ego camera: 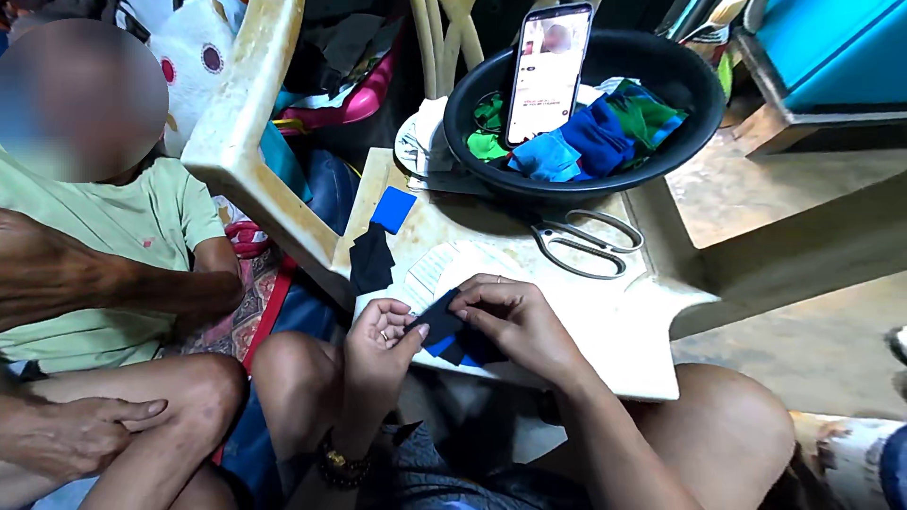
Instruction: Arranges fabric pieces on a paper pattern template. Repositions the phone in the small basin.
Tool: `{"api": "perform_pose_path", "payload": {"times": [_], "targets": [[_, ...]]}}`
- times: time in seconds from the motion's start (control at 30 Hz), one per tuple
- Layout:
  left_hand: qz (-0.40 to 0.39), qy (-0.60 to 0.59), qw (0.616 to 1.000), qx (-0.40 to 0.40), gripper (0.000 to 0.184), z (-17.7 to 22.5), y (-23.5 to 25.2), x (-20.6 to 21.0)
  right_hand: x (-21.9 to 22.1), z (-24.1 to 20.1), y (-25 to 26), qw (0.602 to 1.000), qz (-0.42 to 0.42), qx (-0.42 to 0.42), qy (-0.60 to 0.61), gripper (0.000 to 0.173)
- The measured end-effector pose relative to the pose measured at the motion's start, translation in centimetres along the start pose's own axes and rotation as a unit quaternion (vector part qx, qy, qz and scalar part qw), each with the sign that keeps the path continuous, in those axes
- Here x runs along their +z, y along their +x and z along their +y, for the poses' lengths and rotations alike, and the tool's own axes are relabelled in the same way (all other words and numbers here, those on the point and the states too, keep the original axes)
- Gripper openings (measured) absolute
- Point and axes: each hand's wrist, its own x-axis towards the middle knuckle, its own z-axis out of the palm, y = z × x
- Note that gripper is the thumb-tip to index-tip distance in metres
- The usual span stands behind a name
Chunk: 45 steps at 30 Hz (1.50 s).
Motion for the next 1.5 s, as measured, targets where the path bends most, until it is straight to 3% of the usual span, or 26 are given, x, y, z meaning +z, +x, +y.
{"api": "perform_pose_path", "payload": {"times": [0.4, 0.87, 1.2, 1.33, 1.5], "targets": [[0.029, 0.142, 0.989, 0.026, 0.029, -1.5, 1.7, -0.1, 1.3, 0.3, 0.2, 0.984, 0.005, -0.015, -0.176, 0.012], [0.041, 0.2, 0.974, 0.093, 0.025, -2.6, 1.5, 0.0, 1.5, 0.6, 0.3, 0.982, 0.003, -0.003, -0.189, 0.012], [0.066, 0.197, 0.975, 0.083, 0.018, -2.5, 1.9, -1.5, 1.6, 0.6, 0.3, 0.98, 0.005, -0.022, -0.198, 0.016], [0.028, 0.281, 0.948, 0.145, 0.016, -2.6, 2.1, -1.9, 1.6, 0.5, 0.3, 0.98, 0.006, -0.023, -0.2, 0.017], [-0.006, 0.339, 0.932, 0.13, 0.012, -2.1, 2.2, -1.6, 1.6, 0.5, 0.3, 0.979, 0.01, -0.027, -0.204, 0.016]]}}
